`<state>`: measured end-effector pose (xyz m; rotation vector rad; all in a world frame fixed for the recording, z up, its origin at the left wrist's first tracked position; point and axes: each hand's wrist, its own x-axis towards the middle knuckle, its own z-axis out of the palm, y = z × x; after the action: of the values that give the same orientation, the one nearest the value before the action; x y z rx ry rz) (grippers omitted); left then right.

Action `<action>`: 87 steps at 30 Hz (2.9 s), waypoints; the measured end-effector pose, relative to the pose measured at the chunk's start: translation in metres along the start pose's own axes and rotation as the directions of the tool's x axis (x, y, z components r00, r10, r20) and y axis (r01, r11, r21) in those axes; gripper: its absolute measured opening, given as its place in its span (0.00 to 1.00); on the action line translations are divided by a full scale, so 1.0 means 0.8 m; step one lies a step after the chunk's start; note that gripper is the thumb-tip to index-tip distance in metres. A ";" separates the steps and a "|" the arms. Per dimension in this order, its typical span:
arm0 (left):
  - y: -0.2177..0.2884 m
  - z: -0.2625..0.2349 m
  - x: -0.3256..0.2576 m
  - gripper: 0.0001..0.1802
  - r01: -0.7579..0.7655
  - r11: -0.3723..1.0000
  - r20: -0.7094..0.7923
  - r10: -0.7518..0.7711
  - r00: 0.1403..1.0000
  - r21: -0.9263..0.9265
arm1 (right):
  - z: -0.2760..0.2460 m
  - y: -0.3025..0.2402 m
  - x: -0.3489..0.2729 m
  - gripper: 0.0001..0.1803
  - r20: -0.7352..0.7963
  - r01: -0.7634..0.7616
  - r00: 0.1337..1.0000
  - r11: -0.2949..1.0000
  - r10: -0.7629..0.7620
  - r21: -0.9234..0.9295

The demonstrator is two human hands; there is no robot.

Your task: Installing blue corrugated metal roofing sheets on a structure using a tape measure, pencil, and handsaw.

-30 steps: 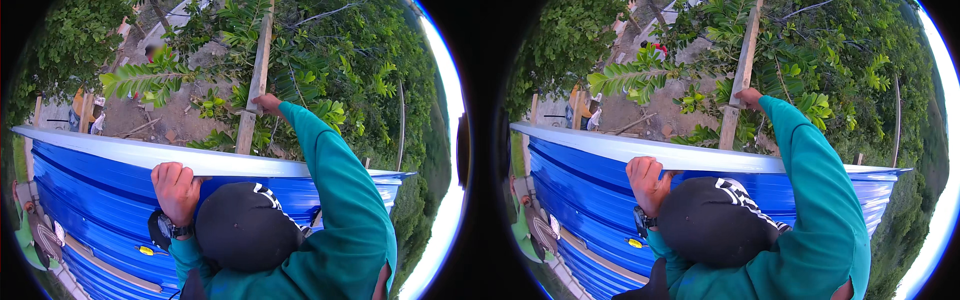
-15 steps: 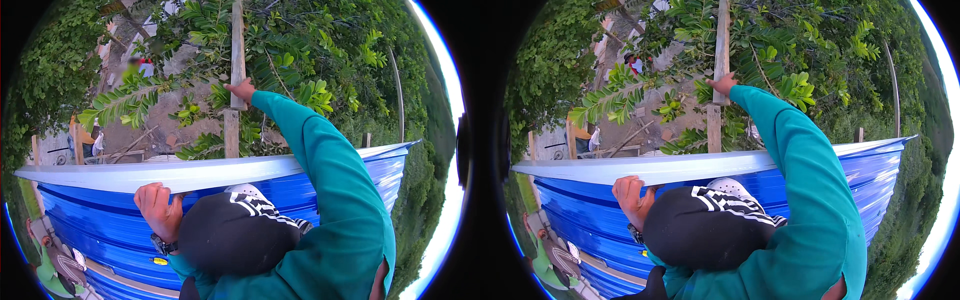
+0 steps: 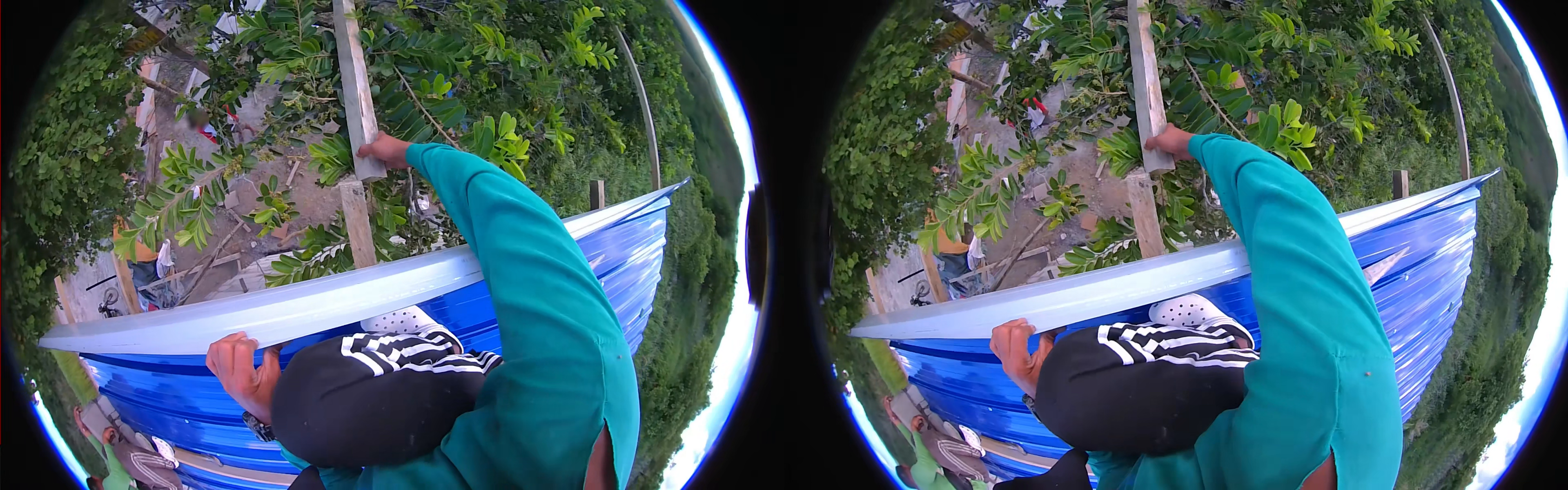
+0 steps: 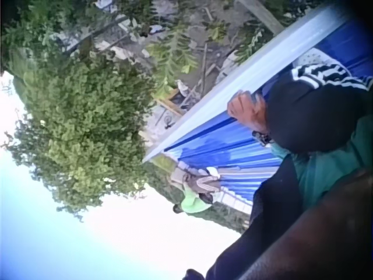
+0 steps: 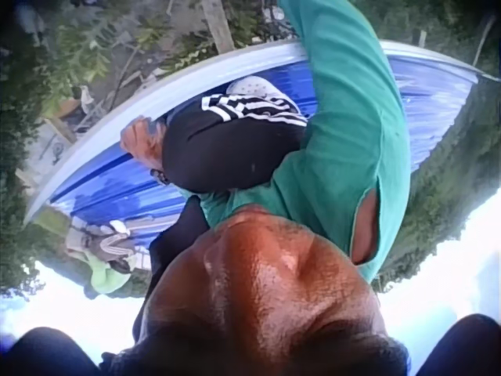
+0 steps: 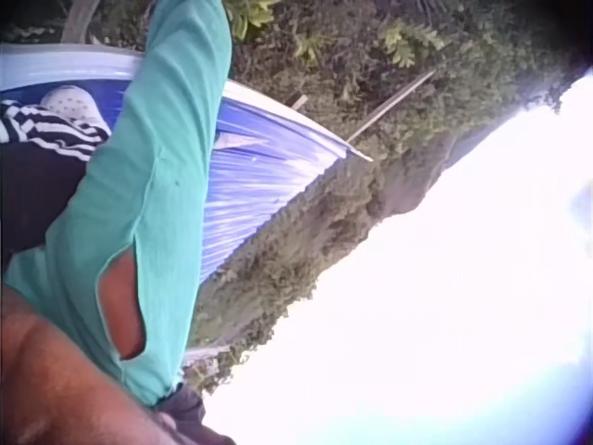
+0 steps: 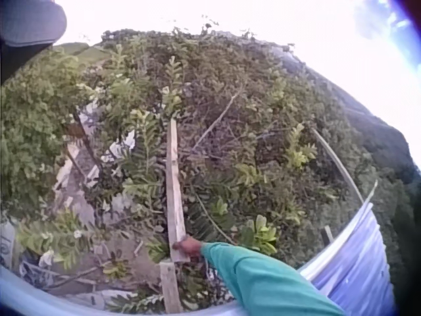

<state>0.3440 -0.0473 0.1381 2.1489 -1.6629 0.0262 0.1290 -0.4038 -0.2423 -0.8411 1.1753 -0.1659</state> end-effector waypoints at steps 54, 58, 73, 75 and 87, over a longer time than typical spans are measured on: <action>-0.003 0.002 -0.002 0.21 -0.094 0.993 -0.081 0.089 0.993 -0.064 | -0.002 -0.456 -0.271 0.29 -0.398 0.845 0.452 0.526 -0.798 -0.097; -0.006 -0.001 -0.006 0.21 -0.088 0.995 -0.083 0.084 0.993 -0.050 | 0.019 -0.439 -0.300 0.29 -0.295 0.867 0.437 0.485 -0.850 -0.113; -0.009 0.005 -0.002 0.19 -0.090 0.995 -0.069 0.087 0.994 -0.047 | 0.025 -0.354 -0.432 0.25 -0.269 0.876 0.331 0.400 -0.904 -0.269; -0.011 0.007 0.000 0.19 -0.089 0.995 -0.061 0.087 0.994 -0.046 | 0.027 -0.336 -0.447 0.24 -0.288 0.872 0.298 0.383 -0.910 -0.305; -0.013 0.012 0.001 0.22 -0.116 0.993 -0.055 0.115 0.992 -0.025 | 0.082 -0.212 -0.582 0.17 0.152 0.758 0.652 0.643 -0.743 -0.108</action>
<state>0.3518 -0.0494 0.1262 2.0115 -1.7445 0.0922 0.0449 -0.2439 0.2241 -1.4488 0.6800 -0.7228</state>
